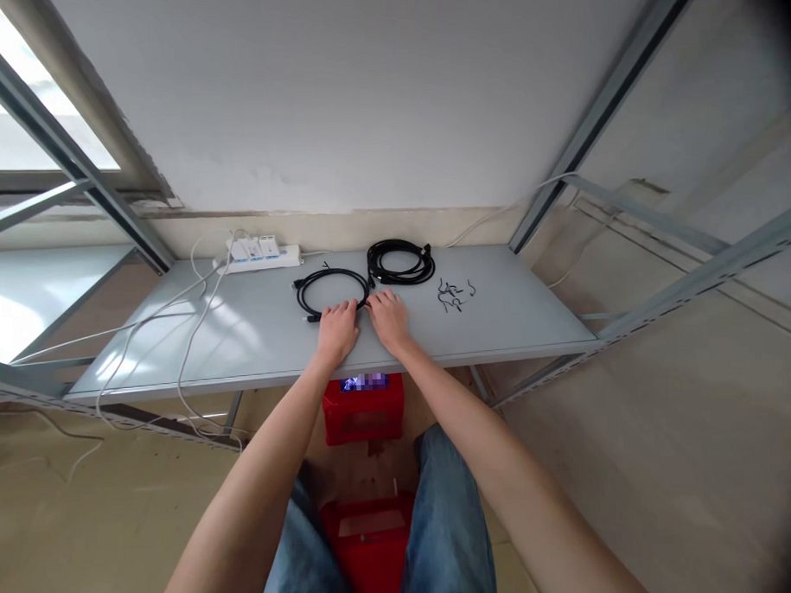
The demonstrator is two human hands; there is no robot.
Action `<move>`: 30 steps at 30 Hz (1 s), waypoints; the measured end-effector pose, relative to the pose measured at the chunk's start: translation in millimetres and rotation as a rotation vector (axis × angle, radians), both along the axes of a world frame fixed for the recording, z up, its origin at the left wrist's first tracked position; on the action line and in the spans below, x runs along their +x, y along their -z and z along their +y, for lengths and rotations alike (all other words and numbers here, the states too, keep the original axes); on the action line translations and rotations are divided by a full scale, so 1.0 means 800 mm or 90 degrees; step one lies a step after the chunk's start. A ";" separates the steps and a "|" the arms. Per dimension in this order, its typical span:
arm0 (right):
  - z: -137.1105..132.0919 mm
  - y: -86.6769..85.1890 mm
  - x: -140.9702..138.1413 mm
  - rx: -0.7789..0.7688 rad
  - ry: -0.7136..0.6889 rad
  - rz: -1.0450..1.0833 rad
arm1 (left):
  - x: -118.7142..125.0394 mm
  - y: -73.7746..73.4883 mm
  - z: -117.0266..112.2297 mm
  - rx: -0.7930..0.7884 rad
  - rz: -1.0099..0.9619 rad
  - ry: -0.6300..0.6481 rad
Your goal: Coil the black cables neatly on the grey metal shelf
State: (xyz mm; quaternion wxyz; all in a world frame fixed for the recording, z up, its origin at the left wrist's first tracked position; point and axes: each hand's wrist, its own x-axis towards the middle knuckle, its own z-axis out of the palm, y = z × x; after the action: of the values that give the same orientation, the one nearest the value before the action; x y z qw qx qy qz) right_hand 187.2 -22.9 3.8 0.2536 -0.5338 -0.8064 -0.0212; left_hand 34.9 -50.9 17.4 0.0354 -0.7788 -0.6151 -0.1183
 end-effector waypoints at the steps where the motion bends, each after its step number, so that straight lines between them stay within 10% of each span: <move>1: 0.002 0.001 0.001 -0.008 -0.004 0.024 | 0.000 0.001 0.000 0.003 -0.001 0.001; 9: 0.029 0.010 0.013 -0.216 -0.015 0.360 | -0.002 0.004 0.001 0.001 0.001 0.006; 30: 0.052 -0.017 0.025 -0.468 -0.027 0.561 | 0.000 -0.001 -0.001 -0.014 -0.020 -0.002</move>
State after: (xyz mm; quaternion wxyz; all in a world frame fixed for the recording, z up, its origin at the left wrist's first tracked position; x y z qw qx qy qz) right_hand 207.3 19.0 17.4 0.3639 -0.5292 -0.5891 0.4904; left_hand 35.2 -51.7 18.2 0.0172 -0.7761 -0.6182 -0.1234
